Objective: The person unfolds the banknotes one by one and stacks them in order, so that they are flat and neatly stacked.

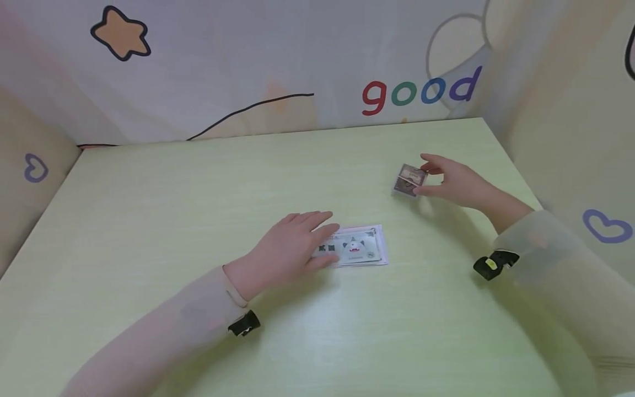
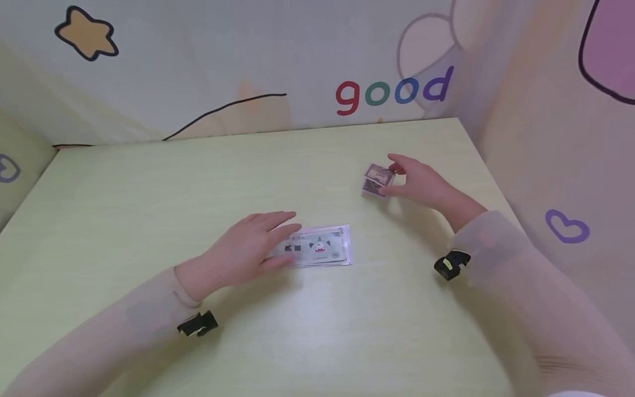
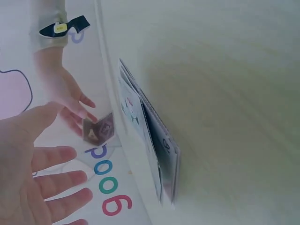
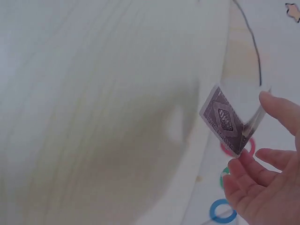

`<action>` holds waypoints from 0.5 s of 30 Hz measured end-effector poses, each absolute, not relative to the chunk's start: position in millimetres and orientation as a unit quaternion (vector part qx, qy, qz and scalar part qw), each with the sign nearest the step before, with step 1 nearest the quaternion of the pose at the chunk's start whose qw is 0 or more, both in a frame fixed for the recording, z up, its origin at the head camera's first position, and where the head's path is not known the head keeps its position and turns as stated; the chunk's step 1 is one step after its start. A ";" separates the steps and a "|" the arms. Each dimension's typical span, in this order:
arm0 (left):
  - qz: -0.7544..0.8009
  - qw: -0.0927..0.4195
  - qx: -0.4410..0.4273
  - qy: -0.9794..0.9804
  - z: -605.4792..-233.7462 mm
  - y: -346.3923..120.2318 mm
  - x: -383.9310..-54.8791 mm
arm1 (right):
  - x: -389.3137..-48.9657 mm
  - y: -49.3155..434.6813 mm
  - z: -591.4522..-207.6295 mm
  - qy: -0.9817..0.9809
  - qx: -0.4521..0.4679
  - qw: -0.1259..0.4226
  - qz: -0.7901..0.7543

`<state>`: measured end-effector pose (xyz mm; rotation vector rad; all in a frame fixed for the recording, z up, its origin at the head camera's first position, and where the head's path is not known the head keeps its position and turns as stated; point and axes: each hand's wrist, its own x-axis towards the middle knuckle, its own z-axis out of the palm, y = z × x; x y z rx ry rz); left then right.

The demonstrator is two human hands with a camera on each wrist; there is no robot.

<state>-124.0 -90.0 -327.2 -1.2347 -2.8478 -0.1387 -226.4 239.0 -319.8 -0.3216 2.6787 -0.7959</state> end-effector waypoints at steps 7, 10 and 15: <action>-0.099 0.107 -0.388 -0.910 -319.1 -78.6 -133.8 | -205.1 211.7 -301.1 0.913 -0.156 0.169 -0.337; -0.138 0.137 -0.381 -0.904 -314.4 -74.2 -137.7 | -196.5 199.5 -299.4 0.898 -0.183 0.183 -0.357; -0.180 0.155 -0.375 -0.896 -311.0 -67.8 -143.0 | -187.1 181.8 -304.1 0.874 -0.219 0.215 -0.376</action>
